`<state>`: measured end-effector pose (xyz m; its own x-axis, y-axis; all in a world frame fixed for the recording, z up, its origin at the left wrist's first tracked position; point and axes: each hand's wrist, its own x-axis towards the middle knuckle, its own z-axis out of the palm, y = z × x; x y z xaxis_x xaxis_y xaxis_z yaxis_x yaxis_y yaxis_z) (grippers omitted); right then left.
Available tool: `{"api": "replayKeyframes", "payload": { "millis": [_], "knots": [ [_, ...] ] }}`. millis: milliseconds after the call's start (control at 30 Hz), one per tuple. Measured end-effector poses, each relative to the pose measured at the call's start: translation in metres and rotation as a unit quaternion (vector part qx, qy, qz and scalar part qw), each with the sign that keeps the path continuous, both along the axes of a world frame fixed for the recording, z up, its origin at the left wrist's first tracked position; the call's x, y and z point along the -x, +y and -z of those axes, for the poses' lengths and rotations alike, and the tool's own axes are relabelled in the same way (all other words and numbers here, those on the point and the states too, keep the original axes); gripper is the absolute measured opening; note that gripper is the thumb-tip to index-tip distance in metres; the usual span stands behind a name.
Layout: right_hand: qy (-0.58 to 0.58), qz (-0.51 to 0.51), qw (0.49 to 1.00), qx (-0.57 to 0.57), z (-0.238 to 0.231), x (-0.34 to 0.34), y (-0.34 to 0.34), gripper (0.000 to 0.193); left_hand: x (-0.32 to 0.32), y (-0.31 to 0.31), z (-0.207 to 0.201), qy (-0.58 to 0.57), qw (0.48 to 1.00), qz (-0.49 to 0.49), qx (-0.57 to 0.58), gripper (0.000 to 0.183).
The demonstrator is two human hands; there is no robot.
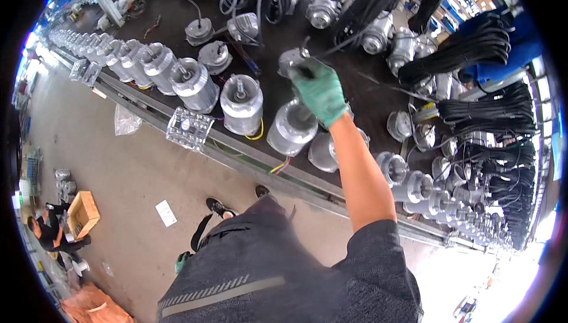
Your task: The person uses a tool on a motor casing, walks across the workshop to retrieve another metal tool, and walks back along the assembly line to press the tool into the center of each motor casing.
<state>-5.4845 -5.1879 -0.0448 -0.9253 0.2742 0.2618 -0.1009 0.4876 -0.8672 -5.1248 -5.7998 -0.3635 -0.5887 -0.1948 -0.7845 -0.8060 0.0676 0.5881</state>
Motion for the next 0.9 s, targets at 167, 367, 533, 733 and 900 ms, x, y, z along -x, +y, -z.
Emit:
{"api": "replayKeyframes", "payload": {
  "millis": [167, 367, 533, 733, 900],
  "knots": [
    [0.005, 0.01, 0.996, 0.093, -0.1, -0.004, -0.035, 0.019, 0.01, 0.012, -0.008, -0.059, 0.996, -0.062, 0.003, 0.027],
    [0.075, -0.065, 0.973, 0.207, -0.095, 0.06, -0.084, 0.014, -0.007, 0.005, 0.014, -0.056, 0.994, -0.09, 0.002, 0.032],
    [-0.011, -0.04, 0.988, 0.148, -0.068, 0.089, -0.112, 0.016, -0.01, 0.006, 0.012, -0.059, 0.994, -0.088, 0.013, 0.033],
    [0.046, -0.031, 0.996, -0.074, 0.013, 0.115, -0.114, 0.019, -0.038, -0.02, 0.051, -0.062, 0.992, -0.112, -0.018, 0.03],
    [-0.057, -0.056, 0.997, -0.022, -0.014, 0.113, -0.115, 0.023, -0.023, -0.04, 0.064, -0.067, 0.993, -0.09, -0.035, 0.03]
  ]
}}
